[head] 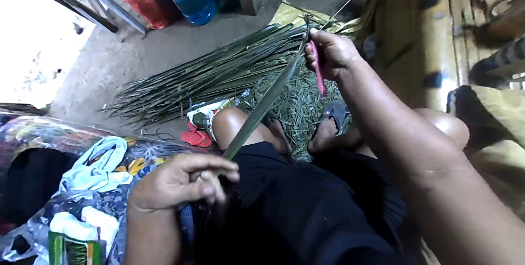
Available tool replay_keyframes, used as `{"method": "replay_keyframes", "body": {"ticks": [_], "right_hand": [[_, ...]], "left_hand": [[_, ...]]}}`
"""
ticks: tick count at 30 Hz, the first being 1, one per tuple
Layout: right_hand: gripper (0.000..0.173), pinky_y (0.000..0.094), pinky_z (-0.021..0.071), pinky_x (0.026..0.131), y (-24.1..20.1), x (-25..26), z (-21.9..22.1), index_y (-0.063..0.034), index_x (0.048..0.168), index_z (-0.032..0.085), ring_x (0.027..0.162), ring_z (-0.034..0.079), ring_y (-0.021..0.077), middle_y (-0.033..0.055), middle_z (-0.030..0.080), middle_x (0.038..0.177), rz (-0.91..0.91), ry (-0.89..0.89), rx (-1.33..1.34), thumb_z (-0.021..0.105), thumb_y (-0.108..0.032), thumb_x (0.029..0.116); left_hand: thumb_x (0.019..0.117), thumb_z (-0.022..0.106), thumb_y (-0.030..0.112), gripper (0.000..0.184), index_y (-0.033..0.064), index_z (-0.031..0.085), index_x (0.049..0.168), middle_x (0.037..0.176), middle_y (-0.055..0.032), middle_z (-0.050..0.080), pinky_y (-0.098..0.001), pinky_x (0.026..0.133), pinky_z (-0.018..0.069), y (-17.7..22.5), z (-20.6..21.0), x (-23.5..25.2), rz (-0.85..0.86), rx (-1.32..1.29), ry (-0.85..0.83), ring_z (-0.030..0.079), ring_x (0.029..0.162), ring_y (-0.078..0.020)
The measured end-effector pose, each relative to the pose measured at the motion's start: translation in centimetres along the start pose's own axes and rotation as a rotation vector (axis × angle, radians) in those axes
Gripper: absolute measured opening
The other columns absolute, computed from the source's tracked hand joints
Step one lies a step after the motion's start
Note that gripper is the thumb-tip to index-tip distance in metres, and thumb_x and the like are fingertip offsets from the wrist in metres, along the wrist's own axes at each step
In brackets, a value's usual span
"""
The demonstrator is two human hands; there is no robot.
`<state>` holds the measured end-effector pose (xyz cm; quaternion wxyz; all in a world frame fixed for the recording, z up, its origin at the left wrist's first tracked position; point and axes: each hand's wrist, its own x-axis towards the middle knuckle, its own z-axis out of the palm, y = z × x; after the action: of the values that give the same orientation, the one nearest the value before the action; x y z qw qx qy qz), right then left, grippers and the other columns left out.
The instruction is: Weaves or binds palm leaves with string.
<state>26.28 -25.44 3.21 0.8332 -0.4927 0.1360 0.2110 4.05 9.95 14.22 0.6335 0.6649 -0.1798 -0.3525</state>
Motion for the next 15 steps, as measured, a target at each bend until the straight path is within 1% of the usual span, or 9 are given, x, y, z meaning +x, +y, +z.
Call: {"method": "replay_keyframes", "body": {"ticks": [2, 4, 6, 8, 9, 10, 12, 13, 15], "right_hand": [[0.029, 0.0187, 0.0451, 0.045, 0.3, 0.4, 0.3, -0.0114, 0.108, 0.060, 0.049, 0.051, 0.0043, -0.0042, 0.056, 0.067, 0.007, -0.037, 0.008, 0.040, -0.033, 0.1111], [0.030, 0.0190, 0.0451, 0.046, 0.9, 0.5, 0.8, -0.0117, 0.112, 0.059, 0.050, 0.050, 0.0045, -0.0043, 0.055, 0.067, 0.015, -0.145, -0.012, 0.037, -0.032, 0.1118], [0.031, 0.0188, 0.0450, 0.046, 1.9, 0.1, 1.5, -0.0106, 0.111, 0.060, 0.050, 0.050, 0.0044, -0.0040, 0.056, 0.068, 0.011, -0.251, -0.048, 0.036, -0.031, 0.1116], [0.031, 0.0192, 0.0463, 0.046, 3.1, -0.8, 2.1, -0.0091, 0.110, 0.062, 0.050, 0.051, 0.0046, -0.0032, 0.057, 0.069, 0.005, -0.336, -0.090, 0.037, -0.028, 0.1109], [0.031, 0.0196, 0.0471, 0.046, 3.6, -1.1, 2.2, -0.0084, 0.110, 0.062, 0.050, 0.051, 0.0047, -0.0026, 0.058, 0.070, 0.003, -0.371, -0.102, 0.037, -0.027, 0.1107], [0.031, 0.0203, 0.0478, 0.046, 4.1, -1.6, 2.2, -0.0074, 0.111, 0.063, 0.050, 0.052, 0.0052, -0.0021, 0.058, 0.070, 0.007, -0.392, -0.105, 0.038, -0.026, 0.1104], [0.031, 0.0211, 0.0490, 0.046, 4.8, -2.4, 1.9, -0.0059, 0.109, 0.064, 0.050, 0.053, 0.0057, -0.0012, 0.060, 0.069, 0.011, -0.412, -0.091, 0.039, -0.024, 0.1102], [0.031, 0.0209, 0.0487, 0.046, 5.1, -2.7, 1.8, -0.0051, 0.109, 0.064, 0.049, 0.053, 0.0056, -0.0011, 0.059, 0.068, 0.016, -0.416, -0.086, 0.039, -0.023, 0.1103], [0.031, 0.0210, 0.0483, 0.046, 5.3, -3.1, 1.5, -0.0037, 0.112, 0.064, 0.048, 0.052, 0.0057, -0.0009, 0.058, 0.065, 0.020, -0.427, -0.105, 0.040, -0.023, 0.1103]], "left_hand": [[0.1005, 0.064, 0.034, 0.041, 0.0091, 0.064, 0.133, 0.112, -0.0068, 0.074, -0.0335, 0.074, 0.0642, -0.8, 0.7, 1.1, -0.036, 0.299, 0.416, 0.074, 0.084, -0.0167], [0.1018, 0.059, 0.021, 0.037, 0.0054, 0.060, 0.135, 0.123, -0.0083, 0.070, -0.0357, 0.086, 0.0623, -2.3, 1.0, 3.8, -0.050, 0.448, 0.694, 0.072, 0.099, -0.0172], [0.1057, 0.051, 0.022, 0.040, 0.0031, 0.055, 0.141, 0.132, -0.0112, 0.064, -0.0395, 0.097, 0.0579, -4.7, 0.8, 6.4, -0.047, 0.539, 0.748, 0.067, 0.112, -0.0178], [0.1090, 0.043, 0.029, 0.044, 0.0075, 0.053, 0.146, 0.140, -0.0095, 0.059, -0.0427, 0.105, 0.0517, -6.8, 0.6, 8.5, -0.098, 0.566, 0.671, 0.060, 0.124, -0.0180], [0.1103, 0.040, 0.031, 0.043, 0.0102, 0.054, 0.146, 0.140, -0.0070, 0.060, -0.0418, 0.105, 0.0517, -7.3, 0.7, 9.5, -0.118, 0.547, 0.619, 0.060, 0.124, -0.0159], [0.1111, 0.039, 0.029, 0.042, 0.0119, 0.057, 0.144, 0.134, -0.0045, 0.064, -0.0392, 0.101, 0.0537, -7.5, 1.0, 10.5, -0.133, 0.491, 0.577, 0.064, 0.117, -0.0128], [0.1123, 0.038, 0.025, 0.037, 0.0105, 0.059, 0.140, 0.107, -0.0049, 0.073, -0.0335, 0.081, 0.0626, -7.1, 1.9, 12.3, -0.187, 0.319, 0.512, 0.072, 0.088, -0.0121], [0.1124, 0.038, 0.023, 0.035, 0.0078, 0.059, 0.136, 0.095, -0.0072, 0.072, -0.0333, 0.073, 0.0634, -7.1, 2.3, 13.1, -0.212, 0.237, 0.483, 0.072, 0.077, -0.0143], [0.1120, 0.039, 0.022, 0.030, 0.0059, 0.059, 0.128, 0.083, -0.0081, 0.068, -0.0313, 0.063, 0.0609, -7.3, 2.6, 14.1, -0.291, 0.129, 0.441, 0.068, 0.065, -0.0157]]}}
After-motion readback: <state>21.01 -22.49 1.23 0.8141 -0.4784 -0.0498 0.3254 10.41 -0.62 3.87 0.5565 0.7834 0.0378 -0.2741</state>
